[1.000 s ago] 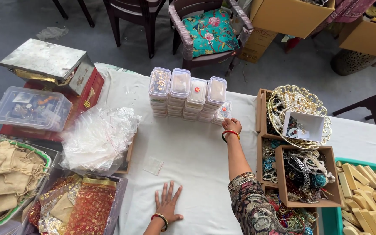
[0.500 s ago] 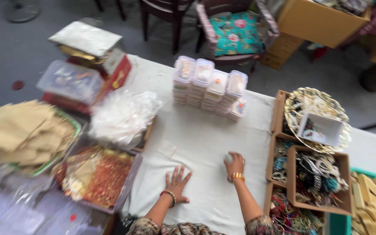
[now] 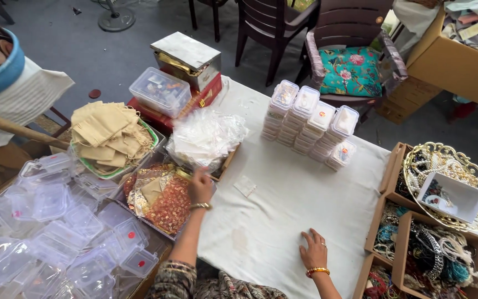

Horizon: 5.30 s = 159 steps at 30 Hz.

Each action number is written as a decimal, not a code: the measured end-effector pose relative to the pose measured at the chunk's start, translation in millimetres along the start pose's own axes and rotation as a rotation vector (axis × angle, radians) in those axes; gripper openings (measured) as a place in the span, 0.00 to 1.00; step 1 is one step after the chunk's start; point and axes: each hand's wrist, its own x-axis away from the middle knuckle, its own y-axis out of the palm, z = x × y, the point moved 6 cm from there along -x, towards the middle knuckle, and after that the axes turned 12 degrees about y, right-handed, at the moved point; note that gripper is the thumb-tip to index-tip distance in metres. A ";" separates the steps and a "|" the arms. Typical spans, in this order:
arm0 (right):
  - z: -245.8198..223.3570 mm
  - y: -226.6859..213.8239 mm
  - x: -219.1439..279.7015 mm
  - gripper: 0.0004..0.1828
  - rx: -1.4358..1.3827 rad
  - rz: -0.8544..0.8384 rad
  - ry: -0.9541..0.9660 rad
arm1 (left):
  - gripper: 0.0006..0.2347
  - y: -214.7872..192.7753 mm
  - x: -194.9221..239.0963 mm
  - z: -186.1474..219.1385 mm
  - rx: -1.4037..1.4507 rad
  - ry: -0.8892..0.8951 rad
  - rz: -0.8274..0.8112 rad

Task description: The person sits at a table and packs jewelry into small plastic bags and containers. They handle various items including necklaces, bracelets, and decorative papers, placing them into packaging materials. The person also stacks the filled containers on the table.

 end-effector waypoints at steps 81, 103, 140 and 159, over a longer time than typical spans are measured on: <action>8.0 -61.6 30.3 0.27 -0.348 0.169 -0.019 | 0.25 146.2 195.5 98.6 -0.452 0.970 -1.026; 179.8 -153.3 144.5 0.10 -0.043 0.564 0.225 | 0.25 147.4 198.7 80.6 -0.687 0.756 -1.241; -31.7 -187.2 74.8 0.06 -0.555 0.122 -0.082 | 0.08 112.5 178.9 178.9 1.545 -0.663 -0.708; -67.3 -137.1 30.3 0.09 -0.631 0.027 -0.163 | 0.14 140.3 222.9 136.3 1.257 -0.556 -1.022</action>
